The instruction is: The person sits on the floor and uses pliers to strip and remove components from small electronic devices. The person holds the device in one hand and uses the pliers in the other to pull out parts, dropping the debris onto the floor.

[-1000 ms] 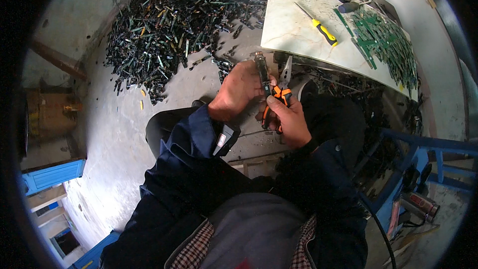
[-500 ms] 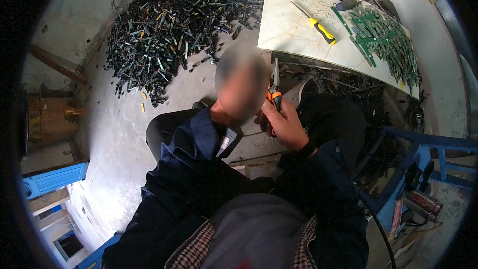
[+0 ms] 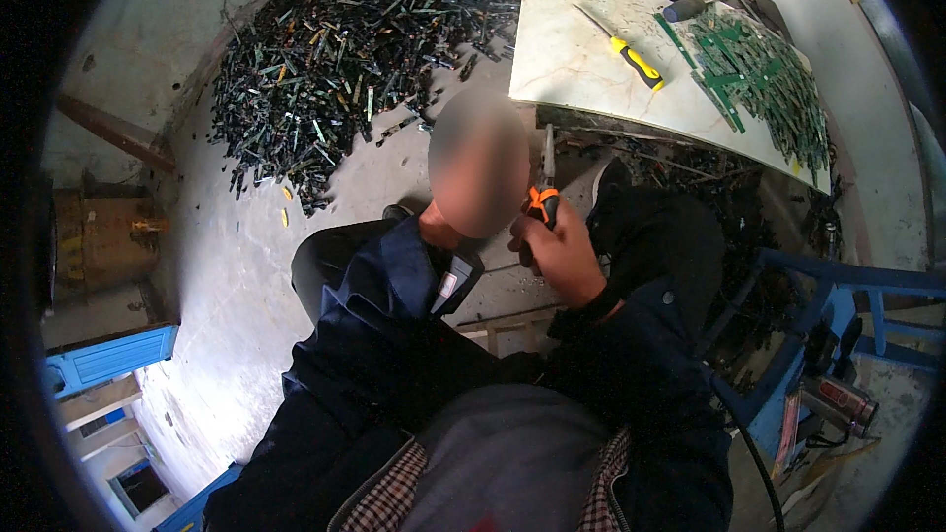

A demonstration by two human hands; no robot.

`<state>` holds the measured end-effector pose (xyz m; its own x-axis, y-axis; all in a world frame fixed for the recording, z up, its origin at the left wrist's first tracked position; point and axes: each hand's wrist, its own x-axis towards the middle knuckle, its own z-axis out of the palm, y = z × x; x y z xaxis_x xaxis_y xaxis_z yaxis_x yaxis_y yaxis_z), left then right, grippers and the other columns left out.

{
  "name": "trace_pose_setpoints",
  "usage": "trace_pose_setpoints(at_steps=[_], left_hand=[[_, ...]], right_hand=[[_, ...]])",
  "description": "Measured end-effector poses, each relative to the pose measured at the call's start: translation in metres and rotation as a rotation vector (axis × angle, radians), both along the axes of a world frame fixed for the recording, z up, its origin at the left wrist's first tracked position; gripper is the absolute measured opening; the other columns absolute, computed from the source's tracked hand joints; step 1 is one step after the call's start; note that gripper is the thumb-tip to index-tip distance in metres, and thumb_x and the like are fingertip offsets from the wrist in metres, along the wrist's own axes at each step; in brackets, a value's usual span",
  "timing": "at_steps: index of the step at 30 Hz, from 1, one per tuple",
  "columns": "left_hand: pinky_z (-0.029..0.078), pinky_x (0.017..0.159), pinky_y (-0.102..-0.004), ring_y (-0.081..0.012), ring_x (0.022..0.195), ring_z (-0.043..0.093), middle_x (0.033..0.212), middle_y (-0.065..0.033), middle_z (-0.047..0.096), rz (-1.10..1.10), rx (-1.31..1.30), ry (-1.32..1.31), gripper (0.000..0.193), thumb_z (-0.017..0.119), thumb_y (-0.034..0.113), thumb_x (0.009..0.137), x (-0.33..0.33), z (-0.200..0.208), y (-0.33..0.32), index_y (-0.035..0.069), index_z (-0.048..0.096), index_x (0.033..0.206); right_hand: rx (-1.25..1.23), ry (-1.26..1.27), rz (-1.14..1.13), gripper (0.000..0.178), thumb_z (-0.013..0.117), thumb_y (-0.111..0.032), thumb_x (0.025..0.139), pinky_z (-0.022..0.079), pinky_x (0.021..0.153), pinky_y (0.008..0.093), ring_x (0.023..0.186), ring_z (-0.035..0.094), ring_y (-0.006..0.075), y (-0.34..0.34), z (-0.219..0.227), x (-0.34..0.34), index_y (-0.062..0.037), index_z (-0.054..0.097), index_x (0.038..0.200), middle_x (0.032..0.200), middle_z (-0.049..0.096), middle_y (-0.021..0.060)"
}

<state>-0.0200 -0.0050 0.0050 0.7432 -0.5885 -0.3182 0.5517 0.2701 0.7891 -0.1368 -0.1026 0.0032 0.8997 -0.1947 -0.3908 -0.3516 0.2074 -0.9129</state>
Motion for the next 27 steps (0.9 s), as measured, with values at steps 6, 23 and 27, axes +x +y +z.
trace_pose_setpoints(at_steps=[6, 23, 27], left_hand=[[0.030, 0.109, -0.0299, -0.0174, 0.133, 0.032, 0.146, -0.0048, 0.031, -0.148, -0.006, 0.126, 0.051, 0.038, 0.022, 0.101, 0.012, -0.007, 0.010, 0.010, 0.020, 0.147], [0.025, 0.110, -0.0442, -0.0307, 0.130, 0.035, 0.140, -0.0155, 0.037, -0.379, 0.447, -0.741, 0.061, 0.055, 0.013, 0.088, 0.011, -0.044, 0.006, 0.001, 0.028, 0.141], [0.032, 0.099, -0.0413, -0.0275, 0.116, 0.042, 0.125, -0.0146, 0.044, -0.396, 0.482, -0.784, 0.047, 0.054, 0.017, 0.090, 0.012, -0.042, 0.004, 0.000, 0.037, 0.131]], right_hand=[[0.336, 0.062, 0.136, 0.027, 0.051, -0.016, 0.088, 0.053, 0.056, 0.0291, 0.088, 0.064, 0.0202, -0.024, 0.030, -0.004, -0.0056, 0.052, 0.113, 0.099, 0.061, 0.0098], [0.471, 0.202, 0.313, 0.031, 0.053, -0.019, 0.088, 0.054, 0.057, 0.0330, 0.091, 0.066, 0.0259, -0.038, 0.028, -0.008, -0.0025, 0.052, 0.115, 0.099, 0.065, 0.0127], [0.498, 0.227, 0.292, 0.032, 0.052, -0.019, 0.088, 0.054, 0.057, 0.0329, 0.092, 0.066, 0.0277, -0.042, 0.029, -0.007, -0.0025, 0.052, 0.115, 0.099, 0.065, 0.0127]])
